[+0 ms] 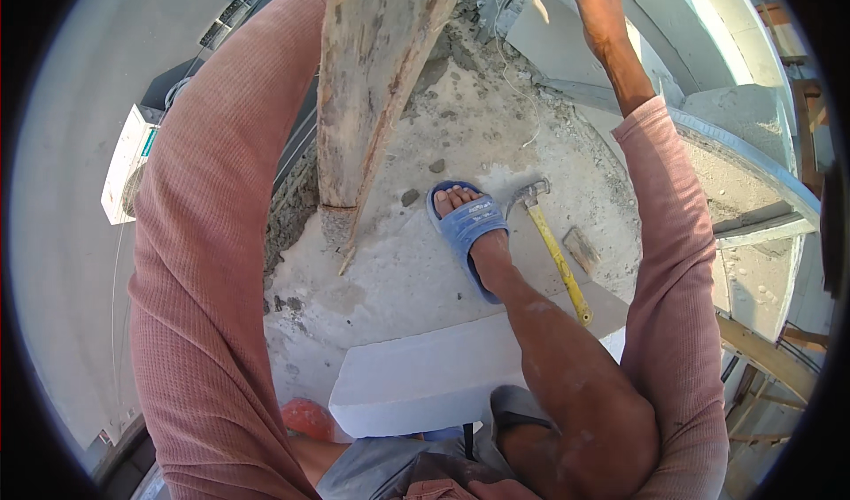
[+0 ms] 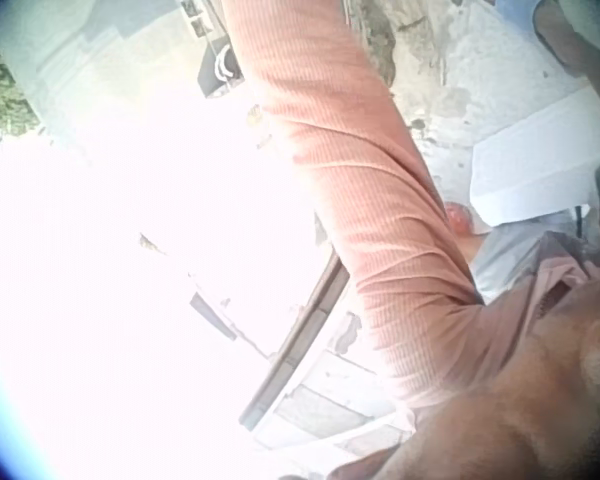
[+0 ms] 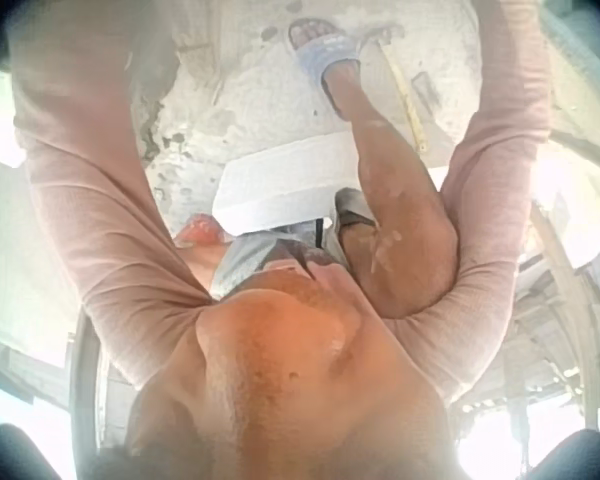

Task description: The person installs a white block by applying mortar, positioning it against a metal frame, and securing it with wire.

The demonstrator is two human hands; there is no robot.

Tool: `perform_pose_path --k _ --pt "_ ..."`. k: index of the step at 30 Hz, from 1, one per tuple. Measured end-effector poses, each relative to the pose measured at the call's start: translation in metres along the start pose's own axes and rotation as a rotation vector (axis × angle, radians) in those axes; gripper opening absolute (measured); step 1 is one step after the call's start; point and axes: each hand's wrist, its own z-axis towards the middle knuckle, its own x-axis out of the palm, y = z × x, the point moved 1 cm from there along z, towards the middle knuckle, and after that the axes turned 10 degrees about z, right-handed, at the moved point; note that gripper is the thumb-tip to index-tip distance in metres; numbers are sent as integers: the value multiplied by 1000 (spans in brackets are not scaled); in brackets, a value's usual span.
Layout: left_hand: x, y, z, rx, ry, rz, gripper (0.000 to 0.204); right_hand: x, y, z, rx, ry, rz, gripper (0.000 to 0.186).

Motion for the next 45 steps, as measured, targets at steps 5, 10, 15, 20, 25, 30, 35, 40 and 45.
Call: perform_pose_path --k 5,10,15,20,25,30,35,40,45 --pt "-114 -23 -159 -225 -15 -4 28 45 33 -97 -177 -65 230 49" --pt "-167 -107 -393 -431 -536 -153 29 23 78 -211 -156 -215 -135 49" --pt "-152 -142 -580 -544 -640 91 26 26 96 -257 -156 204 -56 43" --pt "-132 -158 -654 -747 -702 171 18 85 148 -271 -186 666 120 40" --pt "-121 -173 -664 -707 -904 231 14 175 220 -295 -342 1103 -296 46" --pt "-117 -176 -679 -667 -1021 115 24 291 269 -354 -725 1469 -658 40" --pt "-125 -184 -702 -662 -1154 128 22 358 299 -417 -837 1566 -636 36" --pt "-129 -191 -715 -639 -1181 102 18 329 264 -468 -207 1975 -950 36" --pt "-143 -197 -736 -701 -1159 4 19 249 205 -544 -174 1707 -824 88"
